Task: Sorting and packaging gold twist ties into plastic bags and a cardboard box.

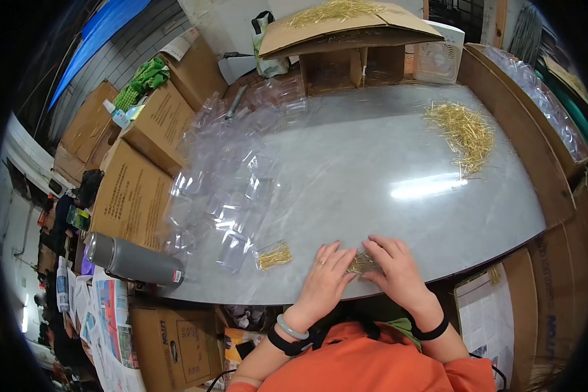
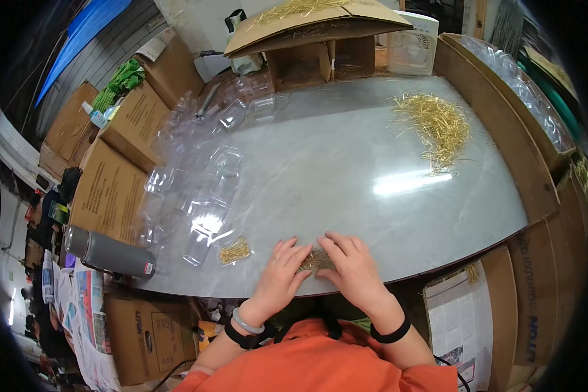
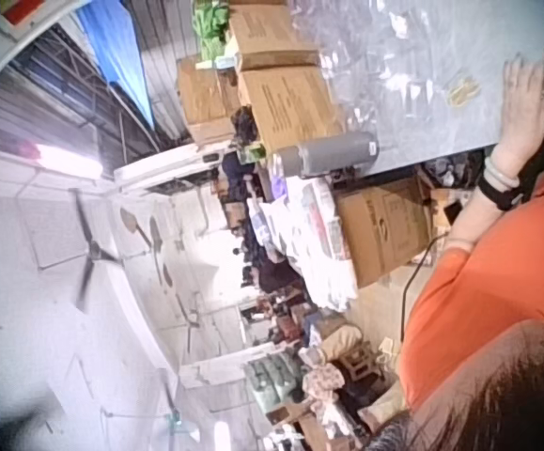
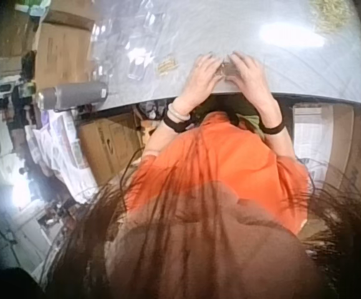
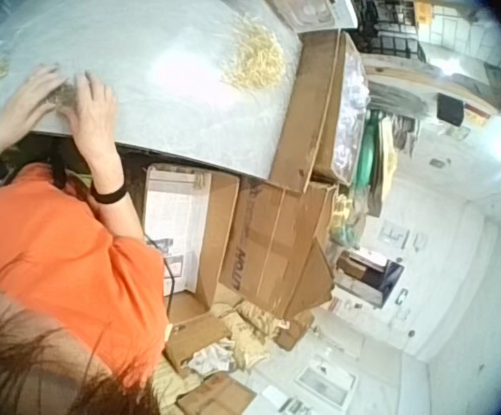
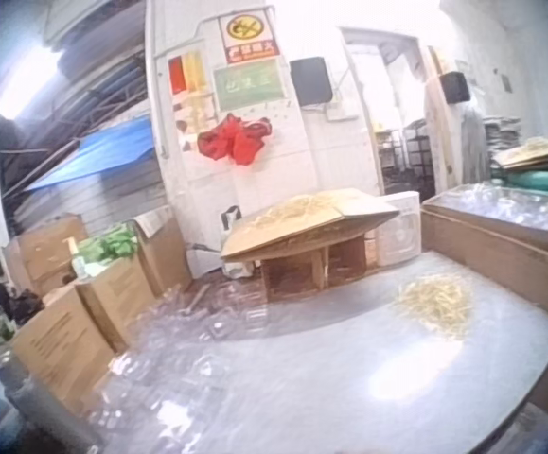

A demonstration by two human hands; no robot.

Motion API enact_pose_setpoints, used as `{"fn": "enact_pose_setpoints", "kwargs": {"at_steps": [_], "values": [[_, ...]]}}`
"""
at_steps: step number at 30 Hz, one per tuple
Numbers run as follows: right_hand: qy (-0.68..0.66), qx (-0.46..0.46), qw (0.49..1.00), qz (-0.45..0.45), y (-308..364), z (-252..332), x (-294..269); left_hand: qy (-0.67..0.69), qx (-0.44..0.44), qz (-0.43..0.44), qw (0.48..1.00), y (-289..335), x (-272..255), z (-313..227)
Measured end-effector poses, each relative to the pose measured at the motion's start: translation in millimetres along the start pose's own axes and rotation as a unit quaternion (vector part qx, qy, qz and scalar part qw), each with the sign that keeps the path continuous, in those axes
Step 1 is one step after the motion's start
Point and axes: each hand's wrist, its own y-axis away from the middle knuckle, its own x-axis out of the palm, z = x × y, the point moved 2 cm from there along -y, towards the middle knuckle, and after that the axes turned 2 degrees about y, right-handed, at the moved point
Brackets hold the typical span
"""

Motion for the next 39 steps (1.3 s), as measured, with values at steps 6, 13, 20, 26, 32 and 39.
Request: {"fn": "enact_pose_setpoints", "kwargs": {"at_steps": [6,13,20,26,32,39], "values": [[0.01,-0.011,0.998,0.053,3,-3,-14,0.023,0.029,-0.01,0.999,1,-1,5],[-0.153,-0.015,0.985,0.076,-5,-9,-6,0.085,-0.035,-0.004,0.996,4,-2,2],[-0.082,0.075,0.994,-0.006,24,10,9,-0.074,0.044,0.088,0.992,-13,-1,-10],[-0.213,0.06,0.975,-0.006,6,9,9,0.048,0.011,0.041,0.998,-9,7,5],[-0.045,-0.007,0.997,0.056,1,4,8,0.059,0.009,-0.009,0.998,-6,9,3],[-0.006,-0.002,0.998,0.057,-1,8,5,0.061,0.014,-0.013,0.998,-1,8,5]]}}
